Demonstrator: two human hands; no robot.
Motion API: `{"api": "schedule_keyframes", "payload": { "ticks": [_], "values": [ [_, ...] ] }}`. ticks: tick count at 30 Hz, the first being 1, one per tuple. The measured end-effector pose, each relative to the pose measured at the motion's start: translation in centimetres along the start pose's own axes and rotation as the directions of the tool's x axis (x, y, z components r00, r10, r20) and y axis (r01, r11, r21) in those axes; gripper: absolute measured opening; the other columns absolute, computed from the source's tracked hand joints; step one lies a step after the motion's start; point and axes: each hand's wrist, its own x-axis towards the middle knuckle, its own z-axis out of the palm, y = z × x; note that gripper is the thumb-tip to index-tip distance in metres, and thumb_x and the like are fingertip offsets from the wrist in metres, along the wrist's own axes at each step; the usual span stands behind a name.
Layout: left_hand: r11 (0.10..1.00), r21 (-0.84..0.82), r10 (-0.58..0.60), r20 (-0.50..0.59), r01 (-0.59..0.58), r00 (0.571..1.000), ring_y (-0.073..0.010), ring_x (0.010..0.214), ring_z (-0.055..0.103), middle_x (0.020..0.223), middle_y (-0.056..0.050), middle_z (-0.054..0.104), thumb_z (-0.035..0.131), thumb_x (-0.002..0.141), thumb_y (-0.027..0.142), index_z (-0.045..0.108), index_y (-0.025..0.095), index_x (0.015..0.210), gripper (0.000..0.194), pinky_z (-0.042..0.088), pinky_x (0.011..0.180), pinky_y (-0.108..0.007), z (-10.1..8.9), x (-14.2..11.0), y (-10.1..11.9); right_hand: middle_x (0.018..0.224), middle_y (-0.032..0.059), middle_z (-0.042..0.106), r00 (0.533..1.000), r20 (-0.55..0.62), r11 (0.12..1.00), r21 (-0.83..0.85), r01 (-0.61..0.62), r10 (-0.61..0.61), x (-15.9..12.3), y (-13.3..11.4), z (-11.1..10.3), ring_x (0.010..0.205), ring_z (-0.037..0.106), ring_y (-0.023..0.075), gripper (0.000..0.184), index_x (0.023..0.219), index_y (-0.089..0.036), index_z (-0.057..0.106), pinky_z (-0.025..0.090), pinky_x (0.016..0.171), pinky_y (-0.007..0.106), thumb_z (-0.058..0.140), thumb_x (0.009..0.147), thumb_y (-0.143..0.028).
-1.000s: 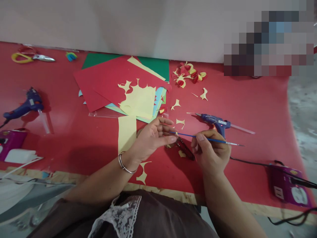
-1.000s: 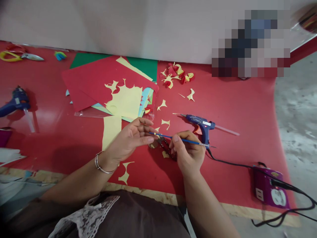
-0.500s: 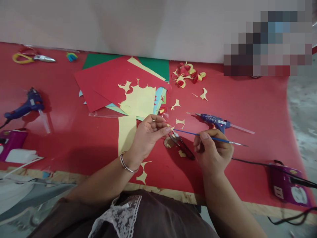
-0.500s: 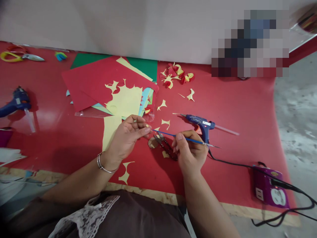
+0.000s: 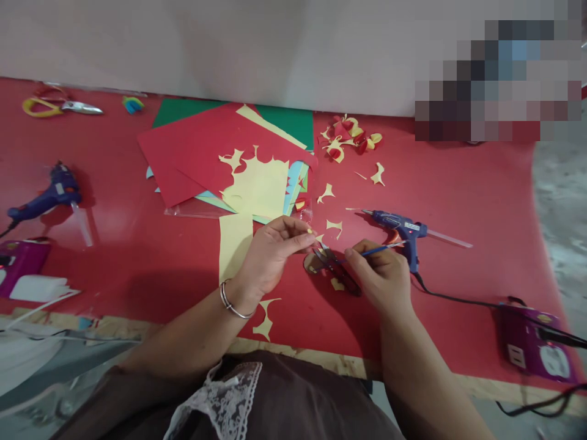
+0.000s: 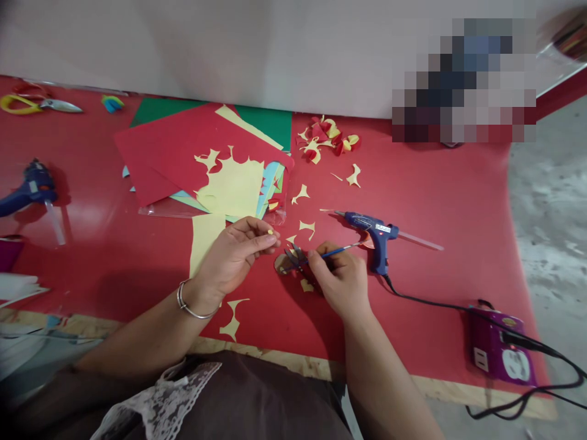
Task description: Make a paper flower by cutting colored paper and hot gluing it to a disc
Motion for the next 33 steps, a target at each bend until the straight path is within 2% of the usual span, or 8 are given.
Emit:
{"api": "schedule_keyframes", "payload": {
  "ticks": [4,7,11,16,19,22,27,33],
  "values": [
    [0.999,-0.04,-0.027,0.026,0.028,0.999,-0.01,0.07,0.068,0.077,0.001,0.074,0.095,0.071,0.026,0.073,0.017,0.086,0.029,0.058,0.072,-0.025,0.0,0.0,0.0,0.052,0.0016,0.066,0.97,0.221,0.994,-0.036,-0.099,0.104,0.0,-0.2,0.4,0.044,0.05,0.0116,0.048,0.065,-0.021,0.062,0.036,0.047,0.025,0.064,0.1,-0.054],
    [0.997,-0.061,-0.04,0.066,0.044,0.997,-0.0097,0.07,0.067,0.077,0.001,0.074,0.095,0.073,0.026,0.073,0.017,0.085,0.027,0.056,0.071,-0.024,0.1,0.0,-0.1,0.05,0.0025,0.065,0.956,0.267,0.989,-0.107,-0.098,0.123,0.1,0.1,0.8,0.044,0.049,0.0119,0.055,0.063,-0.021,0.06,0.033,0.045,0.025,0.065,0.098,-0.063],
    [0.996,-0.056,-0.058,0.084,0.063,0.995,-0.0104,0.075,0.069,0.079,0.0,0.074,0.095,0.076,0.029,0.074,0.016,0.088,0.027,0.056,0.073,-0.023,0.2,-0.2,-0.3,0.049,0.0011,0.065,0.97,0.222,0.991,-0.112,-0.077,0.1,0.1,0.2,1.1,0.042,0.051,0.0119,0.056,0.065,-0.022,0.061,0.036,0.044,0.024,0.066,0.098,-0.066],
    [0.997,0.028,-0.073,0.102,0.071,0.992,-0.0118,0.075,0.07,0.079,-0.001,0.073,0.091,0.081,0.031,0.075,0.016,0.088,0.023,0.055,0.072,-0.025,0.4,-0.6,-0.6,0.051,-0.0038,0.065,0.999,0.005,0.997,-0.055,0.048,-0.048,-0.7,-0.9,1.3,0.042,0.059,0.0116,0.039,0.078,-0.023,0.064,0.043,0.047,0.023,0.069,0.102,-0.052],
    [0.991,0.122,-0.062,0.117,0.048,0.991,-0.0126,0.076,0.07,0.08,-0.002,0.074,0.088,0.084,0.032,0.076,0.016,0.088,0.02,0.056,0.076,-0.028,0.6,-0.8,-0.7,0.057,-0.0043,0.069,0.988,-0.05,0.988,-0.049,0.146,-0.148,-1.1,-1.2,1.4,0.044,0.062,0.0117,0.023,0.092,-0.023,0.072,0.048,0.05,0.024,0.069,0.104,-0.042],
    [0.981,0.189,-0.065,0.14,0.038,0.988,-0.0133,0.076,0.071,0.079,-0.002,0.074,0.088,0.083,0.033,0.077,0.016,0.088,0.021,0.057,0.079,-0.03,0.7,-0.9,-0.7,0.069,-0.0018,0.075,0.948,-0.09,0.951,-0.088,0.297,-0.304,-1.2,-0.9,1.3,0.051,0.067,0.0128,0.015,0.101,-0.024,0.078,0.053,0.053,0.025,0.071,0.103,-0.037],
    [0.976,0.217,-0.074,0.178,0.034,0.981,-0.0119,0.072,0.068,0.076,0.0,0.073,0.091,0.081,0.035,0.076,0.017,0.087,0.024,0.056,0.076,-0.028,0.6,-0.7,-0.7,0.083,0.0002,0.08,0.9,-0.032,0.898,-0.086,0.431,-0.435,-0.9,-0.5,1.2,0.067,0.077,0.0149,0.012,0.112,-0.025,0.079,0.057,0.06,0.026,0.071,0.103,-0.025],
    [0.971,0.231,-0.099,0.195,0.053,0.976,-0.0122,0.073,0.069,0.077,-0.002,0.073,0.094,0.077,0.039,0.076,0.015,0.088,0.032,0.056,0.076,-0.028,0.5,-0.6,-0.7,0.082,0.0007,0.08,0.878,0.042,0.875,-0.073,0.479,-0.477,-0.8,-1.1,0.9,0.067,0.077,0.0145,0.014,0.113,-0.023,0.078,0.057,0.062,0.026,0.068,0.104,-0.02]
  ]
}}
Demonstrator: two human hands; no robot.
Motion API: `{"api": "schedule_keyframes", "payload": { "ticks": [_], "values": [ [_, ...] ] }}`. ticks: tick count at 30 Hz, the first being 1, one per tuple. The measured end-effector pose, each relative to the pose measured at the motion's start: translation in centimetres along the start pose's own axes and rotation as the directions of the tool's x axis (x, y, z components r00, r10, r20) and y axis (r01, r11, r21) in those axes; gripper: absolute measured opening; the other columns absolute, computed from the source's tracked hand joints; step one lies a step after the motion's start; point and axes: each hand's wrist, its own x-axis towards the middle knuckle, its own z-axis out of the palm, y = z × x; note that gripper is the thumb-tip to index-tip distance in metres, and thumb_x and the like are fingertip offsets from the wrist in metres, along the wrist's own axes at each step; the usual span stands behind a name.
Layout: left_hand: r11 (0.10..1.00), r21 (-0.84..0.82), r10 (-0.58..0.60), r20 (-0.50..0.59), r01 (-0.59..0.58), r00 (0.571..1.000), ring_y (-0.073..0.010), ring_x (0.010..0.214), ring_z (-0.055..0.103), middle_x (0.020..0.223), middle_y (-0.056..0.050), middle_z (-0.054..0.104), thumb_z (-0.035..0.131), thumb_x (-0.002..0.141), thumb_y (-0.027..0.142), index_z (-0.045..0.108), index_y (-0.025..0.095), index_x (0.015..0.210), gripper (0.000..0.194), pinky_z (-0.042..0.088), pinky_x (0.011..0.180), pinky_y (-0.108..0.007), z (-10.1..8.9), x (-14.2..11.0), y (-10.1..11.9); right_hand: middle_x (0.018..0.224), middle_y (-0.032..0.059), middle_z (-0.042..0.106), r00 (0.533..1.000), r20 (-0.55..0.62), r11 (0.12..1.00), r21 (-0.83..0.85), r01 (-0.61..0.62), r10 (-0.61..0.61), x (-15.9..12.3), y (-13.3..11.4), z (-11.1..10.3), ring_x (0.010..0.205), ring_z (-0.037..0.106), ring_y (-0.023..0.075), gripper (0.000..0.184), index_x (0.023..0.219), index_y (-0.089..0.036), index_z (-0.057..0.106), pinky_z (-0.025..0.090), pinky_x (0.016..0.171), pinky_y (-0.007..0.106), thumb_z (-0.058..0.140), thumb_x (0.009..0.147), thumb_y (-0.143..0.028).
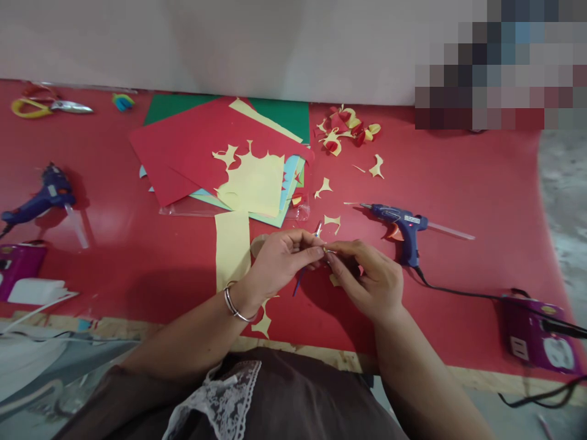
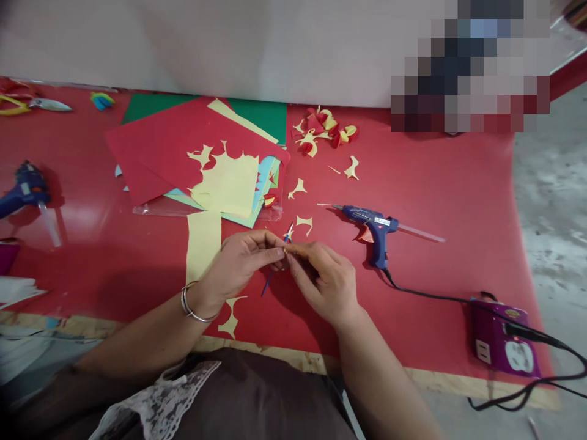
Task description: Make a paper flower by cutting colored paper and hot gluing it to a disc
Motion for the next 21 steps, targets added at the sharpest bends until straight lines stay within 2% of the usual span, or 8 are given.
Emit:
{"api": "schedule_keyframes", "payload": {
  "ticks": [7,21],
  "values": [
    [0.999,-0.05,-0.02,-0.036,0.018,0.999,-0.0117,0.069,0.069,0.076,0.0,0.072,0.095,0.075,0.038,0.075,0.017,0.085,0.032,0.057,0.073,-0.027,0.3,-0.08,0.3,0.075,0.0029,0.078,0.989,-0.002,0.986,-0.072,-0.15,0.15,-0.67,0.6,0.26,0.063,0.075,0.0182,0.022,0.107,-0.026,0.082,0.059,0.062,0.031,0.065,0.104,-0.039],
    [0.999,-0.04,0.025,-0.047,-0.027,0.999,-0.0136,0.074,0.071,0.082,-0.002,0.075,0.096,0.078,0.043,0.074,0.016,0.095,0.038,0.061,0.079,-0.03,0.26,-0.05,-0.13,0.075,0.002,0.078,0.985,-0.062,0.986,-0.034,-0.163,0.161,-0.72,0.87,0.51,0.066,0.077,0.0188,0.016,0.104,-0.027,0.08,0.056,0.061,0.028,0.068,0.103,-0.037]
  ]
}}
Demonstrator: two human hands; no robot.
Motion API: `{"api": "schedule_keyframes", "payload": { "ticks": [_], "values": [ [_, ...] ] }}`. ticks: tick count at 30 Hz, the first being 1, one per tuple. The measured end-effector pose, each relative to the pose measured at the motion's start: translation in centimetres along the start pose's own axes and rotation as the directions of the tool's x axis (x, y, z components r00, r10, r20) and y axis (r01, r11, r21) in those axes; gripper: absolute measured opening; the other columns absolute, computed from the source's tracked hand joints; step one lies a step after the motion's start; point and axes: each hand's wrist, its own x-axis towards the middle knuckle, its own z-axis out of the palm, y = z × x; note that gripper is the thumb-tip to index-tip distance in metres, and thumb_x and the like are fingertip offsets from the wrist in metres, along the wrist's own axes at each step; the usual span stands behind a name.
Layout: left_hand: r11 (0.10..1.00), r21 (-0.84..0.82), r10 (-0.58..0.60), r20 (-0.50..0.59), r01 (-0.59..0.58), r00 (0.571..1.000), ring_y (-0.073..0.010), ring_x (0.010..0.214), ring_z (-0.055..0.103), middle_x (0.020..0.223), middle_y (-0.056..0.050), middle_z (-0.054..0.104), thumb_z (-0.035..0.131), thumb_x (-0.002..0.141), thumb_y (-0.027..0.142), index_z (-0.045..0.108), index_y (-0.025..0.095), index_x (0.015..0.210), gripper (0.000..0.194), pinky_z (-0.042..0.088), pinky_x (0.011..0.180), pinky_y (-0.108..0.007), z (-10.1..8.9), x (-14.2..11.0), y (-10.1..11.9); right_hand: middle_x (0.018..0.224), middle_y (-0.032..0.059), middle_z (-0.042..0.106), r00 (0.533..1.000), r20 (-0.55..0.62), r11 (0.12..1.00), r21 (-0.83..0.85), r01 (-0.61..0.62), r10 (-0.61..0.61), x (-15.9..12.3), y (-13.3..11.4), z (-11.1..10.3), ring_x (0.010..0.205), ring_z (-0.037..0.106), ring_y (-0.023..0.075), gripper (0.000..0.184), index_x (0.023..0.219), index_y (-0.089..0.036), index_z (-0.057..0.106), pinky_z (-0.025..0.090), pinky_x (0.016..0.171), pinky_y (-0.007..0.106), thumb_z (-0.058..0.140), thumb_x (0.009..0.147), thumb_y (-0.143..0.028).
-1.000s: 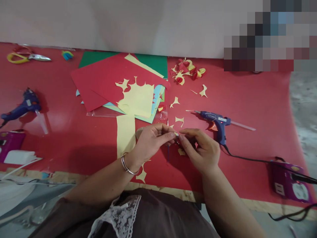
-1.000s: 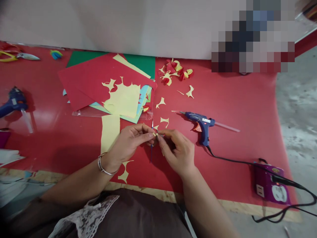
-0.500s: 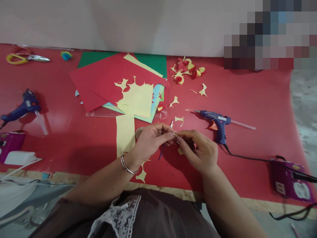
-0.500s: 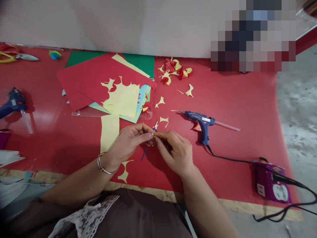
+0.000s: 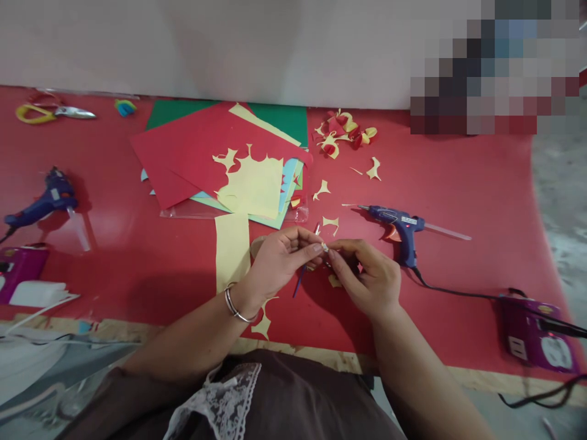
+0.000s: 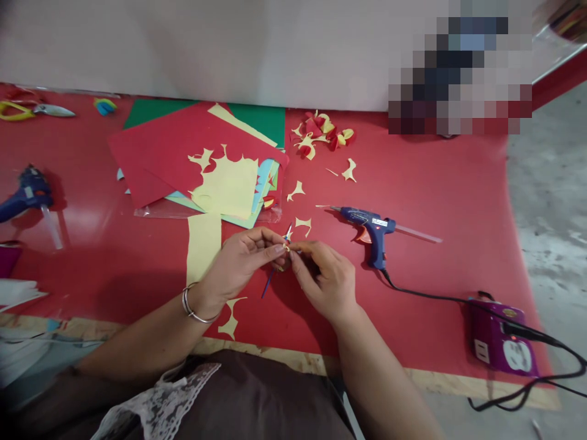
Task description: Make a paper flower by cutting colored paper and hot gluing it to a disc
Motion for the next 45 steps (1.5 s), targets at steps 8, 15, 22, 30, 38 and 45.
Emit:
{"api": "schedule_keyframes", "payload": {
  "ticks": [8,15,22,30,38,45],
  "values": [
    [0.848,0.475,0.312,-0.087,-0.236,0.946,-0.0182,0.092,0.072,0.103,-0.008,0.077,0.078,0.095,0.027,0.076,0.02,0.111,0.018,0.059,0.083,-0.031,-1.8,0.5,2.1,0.074,0.0015,0.076,0.993,-0.023,0.992,-0.045,-0.114,0.113,0.4,0.1,0.0,0.06,0.068,0.0162,0.022,0.102,-0.025,0.081,0.055,0.064,0.029,0.067,0.103,-0.042],
    [0.427,0.864,0.503,0.018,-0.267,0.864,-0.0186,0.082,0.064,0.116,-0.01,0.073,0.076,0.093,0.02,0.077,0.021,0.114,0.021,0.053,0.081,-0.036,-4.3,5.0,4.6,0.074,0.0021,0.073,0.986,-0.032,0.982,-0.097,-0.164,0.162,1.2,0.8,0.0,0.064,0.066,0.0165,0.025,0.097,-0.024,0.08,0.051,0.062,0.027,0.065,0.099,-0.044],
    [0.411,0.876,0.478,0.026,-0.25,0.878,-0.0197,0.075,0.06,0.094,-0.009,0.071,0.077,0.089,0.02,0.079,0.02,0.087,0.003,0.047,0.079,-0.039,-4.8,8.4,3.5,0.071,0.0018,0.073,0.974,0.043,0.967,-0.135,-0.217,0.224,1.6,1.8,0.3,0.058,0.062,0.0156,0.025,0.095,-0.022,0.078,0.044,0.06,0.028,0.064,0.097,-0.043],
    [0.439,0.86,0.511,0.0,-0.261,0.859,-0.0203,0.072,0.057,0.075,-0.006,0.068,0.076,0.083,0.011,0.073,0.023,0.065,0.021,0.043,0.077,-0.038,-4.8,8.4,3.7,0.079,0.0039,0.081,0.957,0.075,0.954,-0.133,-0.27,0.282,1.7,2.5,0.5,0.063,0.069,0.0182,0.022,0.096,-0.023,0.078,0.046,0.063,0.029,0.064,0.095,-0.04],
    [0.738,0.606,0.446,-0.109,-0.296,0.888,-0.0186,0.072,0.07,0.079,-0.007,0.077,0.074,0.094,0.03,0.079,0.02,0.086,0.014,0.052,0.07,-0.033,-2.8,3.1,3.7,0.072,0.0029,0.076,0.97,-0.03,0.962,-0.124,-0.244,0.242,1.5,1.9,0.0,0.061,0.067,0.0175,0.028,0.101,-0.021,0.081,0.049,0.062,0.028,0.062,0.097,-0.042],
    [0.794,0.508,0.405,-0.03,-0.335,0.914,-0.0155,0.075,0.069,0.083,-0.003,0.077,0.076,0.095,0.031,0.079,0.022,0.087,0.012,0.055,0.073,-0.029,-0.7,0.8,1.8,0.069,-0.0001,0.073,0.98,-0.007,0.979,0.022,-0.201,0.201,0.5,-0.5,0.5,0.053,0.062,0.0141,0.032,0.104,-0.022,0.081,0.048,0.055,0.025,0.071,0.101,-0.053]
  ]
}}
